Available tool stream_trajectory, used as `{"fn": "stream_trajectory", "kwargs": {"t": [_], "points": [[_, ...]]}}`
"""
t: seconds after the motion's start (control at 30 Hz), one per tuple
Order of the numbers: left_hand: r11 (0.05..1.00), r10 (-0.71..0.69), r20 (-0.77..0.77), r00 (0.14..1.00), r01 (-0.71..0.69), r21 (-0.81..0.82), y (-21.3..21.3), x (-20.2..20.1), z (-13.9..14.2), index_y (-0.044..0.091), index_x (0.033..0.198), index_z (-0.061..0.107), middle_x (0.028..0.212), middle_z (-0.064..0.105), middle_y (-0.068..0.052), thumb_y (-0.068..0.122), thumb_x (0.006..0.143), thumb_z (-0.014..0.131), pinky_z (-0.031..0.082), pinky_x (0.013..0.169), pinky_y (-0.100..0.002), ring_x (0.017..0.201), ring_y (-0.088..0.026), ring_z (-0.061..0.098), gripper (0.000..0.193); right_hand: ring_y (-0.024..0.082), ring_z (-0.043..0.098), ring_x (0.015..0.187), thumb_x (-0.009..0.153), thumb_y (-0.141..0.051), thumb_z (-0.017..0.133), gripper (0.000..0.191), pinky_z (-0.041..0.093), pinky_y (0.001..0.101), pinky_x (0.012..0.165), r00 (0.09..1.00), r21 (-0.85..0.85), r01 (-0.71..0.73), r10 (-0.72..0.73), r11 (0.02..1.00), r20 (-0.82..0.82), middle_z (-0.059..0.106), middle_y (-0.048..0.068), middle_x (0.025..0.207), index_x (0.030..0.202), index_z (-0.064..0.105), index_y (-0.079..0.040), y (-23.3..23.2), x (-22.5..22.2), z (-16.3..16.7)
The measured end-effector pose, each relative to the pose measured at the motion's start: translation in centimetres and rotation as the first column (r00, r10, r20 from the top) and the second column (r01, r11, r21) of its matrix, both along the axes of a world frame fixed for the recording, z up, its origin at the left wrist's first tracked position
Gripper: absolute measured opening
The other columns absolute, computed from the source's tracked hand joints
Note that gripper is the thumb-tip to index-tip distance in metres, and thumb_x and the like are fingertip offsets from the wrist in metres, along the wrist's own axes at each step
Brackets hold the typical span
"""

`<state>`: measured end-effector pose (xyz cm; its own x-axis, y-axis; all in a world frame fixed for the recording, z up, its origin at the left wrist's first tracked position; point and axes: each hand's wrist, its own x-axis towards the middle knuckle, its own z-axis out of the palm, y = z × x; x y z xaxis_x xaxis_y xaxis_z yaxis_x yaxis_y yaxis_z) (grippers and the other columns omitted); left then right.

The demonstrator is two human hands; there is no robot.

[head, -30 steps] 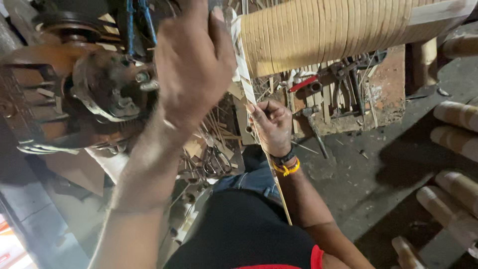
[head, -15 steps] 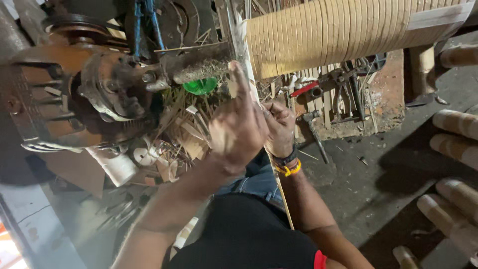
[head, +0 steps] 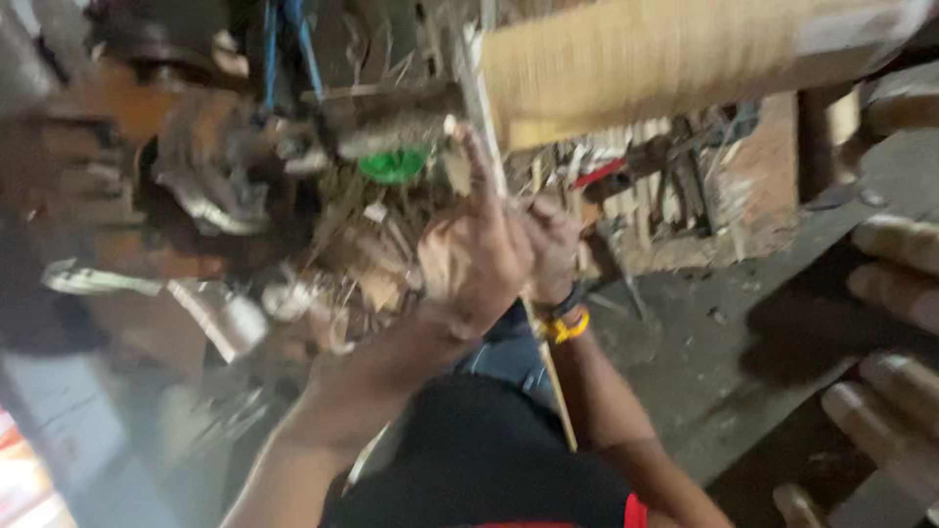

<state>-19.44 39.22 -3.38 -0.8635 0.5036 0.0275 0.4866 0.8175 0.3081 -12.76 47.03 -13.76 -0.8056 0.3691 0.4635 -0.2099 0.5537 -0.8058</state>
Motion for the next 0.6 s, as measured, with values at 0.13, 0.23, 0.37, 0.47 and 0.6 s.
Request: {"fn": "stream_trajectory", "kwargs": {"t": [0.13, 0.23, 0.37, 0.47, 0.6], "points": [[1.0, 0.005, 0.009, 1.0, -0.005, -0.024, -1.2, 0.9, -0.8, -0.011, 0.16, 0.015, 0.078, 0.071, -0.012, 0.019, 0.103, 0.06, 0.047, 0.04, -0.032, 0.048, -0.016, 0.057, 0.078, 0.007, 0.06, 0.083, 0.101, 0.002, 0.06, 0.013, 0.049, 0.0217, 0.071, 0.983, -0.908, -0.031, 0.177, 0.418, 0.048, 0.07, 0.003, 0.094, 0.105, 0.07, 0.008, -1.1, 0.5, -1.0], [0.997, 0.014, -0.049, 0.999, -0.01, 0.076, -1.9, 1.6, -0.3, -0.008, 0.16, 0.018, 0.096, 0.064, -0.016, 0.017, 0.104, 0.059, 0.043, 0.04, -0.029, 0.046, -0.013, 0.054, 0.074, 0.007, 0.055, 0.079, 0.103, -0.001, 0.064, 0.012, 0.044, 0.0227, 0.067, 0.983, -0.957, 0.004, 0.174, 0.29, 0.057, 0.067, 0.004, 0.092, 0.104, 0.07, 0.009, -1.5, 0.9, -1.6], [0.956, 0.028, -0.324, 0.946, 0.069, 0.284, -3.5, 1.5, 1.5, -0.004, 0.158, 0.026, 0.144, 0.059, -0.033, 0.008, 0.105, 0.058, 0.045, 0.043, -0.025, 0.052, -0.011, 0.057, 0.063, 0.013, 0.053, 0.073, 0.114, -0.012, 0.06, 0.022, 0.044, 0.0267, 0.061, 0.999, -0.525, 0.032, -0.03, 0.85, 0.014, 0.063, 0.008, 0.091, 0.11, 0.069, 0.008, -0.6, 0.3, -0.7], [0.942, 0.024, -0.378, 0.925, 0.106, 0.319, -6.5, 1.7, 3.7, -0.006, 0.16, 0.026, 0.15, 0.051, -0.036, 0.003, 0.11, 0.055, 0.057, 0.056, -0.025, 0.079, -0.017, 0.072, 0.059, 0.017, 0.046, 0.058, 0.106, -0.018, 0.066, 0.024, 0.036, 0.033, 0.053, 0.962, -0.265, 0.155, -0.084, 0.952, 0.258, 0.061, 0.01, 0.073, 0.1, 0.077, 0.002, 0.5, -1.3, 1.3], [0.951, 0.101, -0.242, 0.965, -0.023, 0.307, -10.9, 2.9, 5.8, -0.011, 0.159, 0.026, 0.153, 0.05, -0.033, 0.003, 0.11, 0.055, 0.063, 0.069, -0.028, 0.098, -0.029, 0.078, 0.058, 0.007, 0.072, 0.067, 0.101, -0.024, 0.069, 0.021, 0.058, 0.0249, 0.055, 0.949, -0.665, 0.078, 0.149, 0.742, 0.278, 0.077, 0.003, 0.084, 0.106, 0.076, -0.005, 1.2, -4.9, 3.9]]}}
